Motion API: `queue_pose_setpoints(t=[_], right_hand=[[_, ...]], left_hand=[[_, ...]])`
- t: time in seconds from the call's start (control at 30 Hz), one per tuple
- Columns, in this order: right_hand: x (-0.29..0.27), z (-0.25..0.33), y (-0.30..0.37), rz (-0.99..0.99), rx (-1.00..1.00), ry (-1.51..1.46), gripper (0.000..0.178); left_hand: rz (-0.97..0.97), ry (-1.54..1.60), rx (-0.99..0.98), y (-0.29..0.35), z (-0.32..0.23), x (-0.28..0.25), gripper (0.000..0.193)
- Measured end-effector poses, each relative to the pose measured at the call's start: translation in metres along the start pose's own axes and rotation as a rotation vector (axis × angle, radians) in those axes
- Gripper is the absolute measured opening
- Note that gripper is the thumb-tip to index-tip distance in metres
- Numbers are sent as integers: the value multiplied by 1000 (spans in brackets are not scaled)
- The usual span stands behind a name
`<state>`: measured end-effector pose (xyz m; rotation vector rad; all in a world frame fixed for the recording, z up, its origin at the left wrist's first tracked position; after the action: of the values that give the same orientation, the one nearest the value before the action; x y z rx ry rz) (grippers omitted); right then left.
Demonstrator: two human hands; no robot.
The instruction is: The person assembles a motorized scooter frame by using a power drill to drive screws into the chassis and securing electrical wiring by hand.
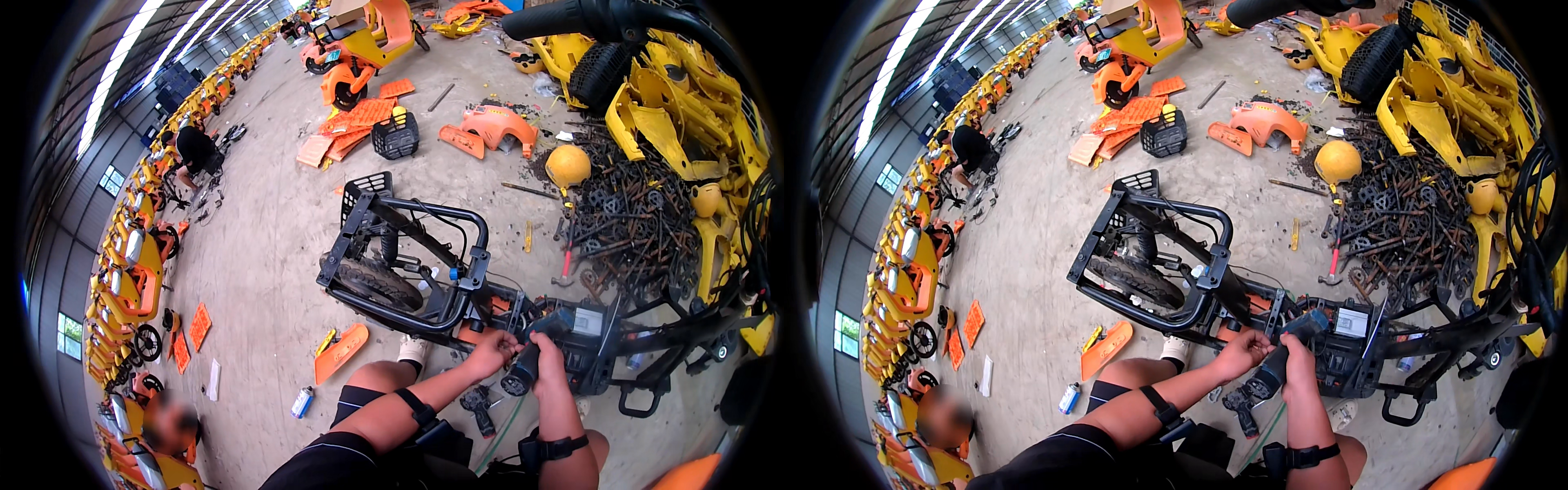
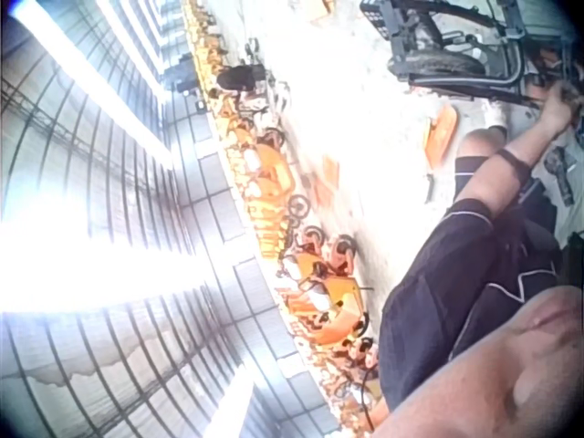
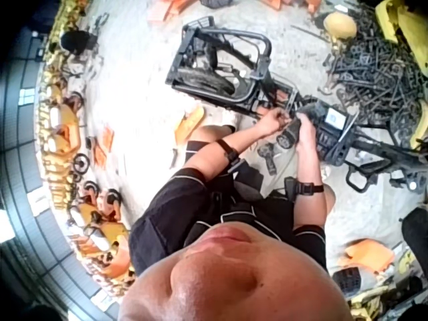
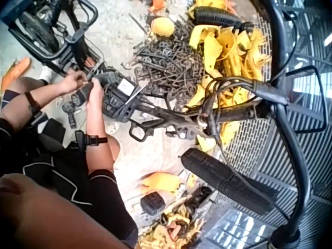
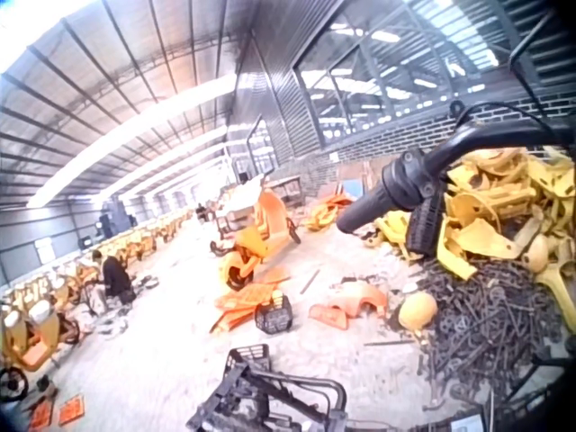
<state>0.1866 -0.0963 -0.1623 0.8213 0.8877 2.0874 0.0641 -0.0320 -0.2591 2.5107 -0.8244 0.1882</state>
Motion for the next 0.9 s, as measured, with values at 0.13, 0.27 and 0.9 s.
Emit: queue_pose_setpoints(t=[0.13, 0.27, 0.9], right_hand=[[5, 1, 5, 8, 1, 20, 27], [7, -2, 3, 10, 2, 11, 26], [15, -10, 3, 41, 13, -26, 25]], left_hand=[[-81, -13, -85, 16, -26, 5, 22], [-134, 13, -143, 20, -29, 8, 25], [-294, 309, -209, 20, -12, 8, 33]])
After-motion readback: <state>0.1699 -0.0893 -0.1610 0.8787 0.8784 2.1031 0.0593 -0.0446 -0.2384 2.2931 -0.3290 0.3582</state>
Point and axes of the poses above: each hand's wrist, its own y-axis away from the middle knuckle, its own x-axis out of the palm, z = x × y, the point moved 4 cm from there along -y, towards the middle knuckle, and after that the axes turned 6 degrees about -z, right-handed, at the moved point
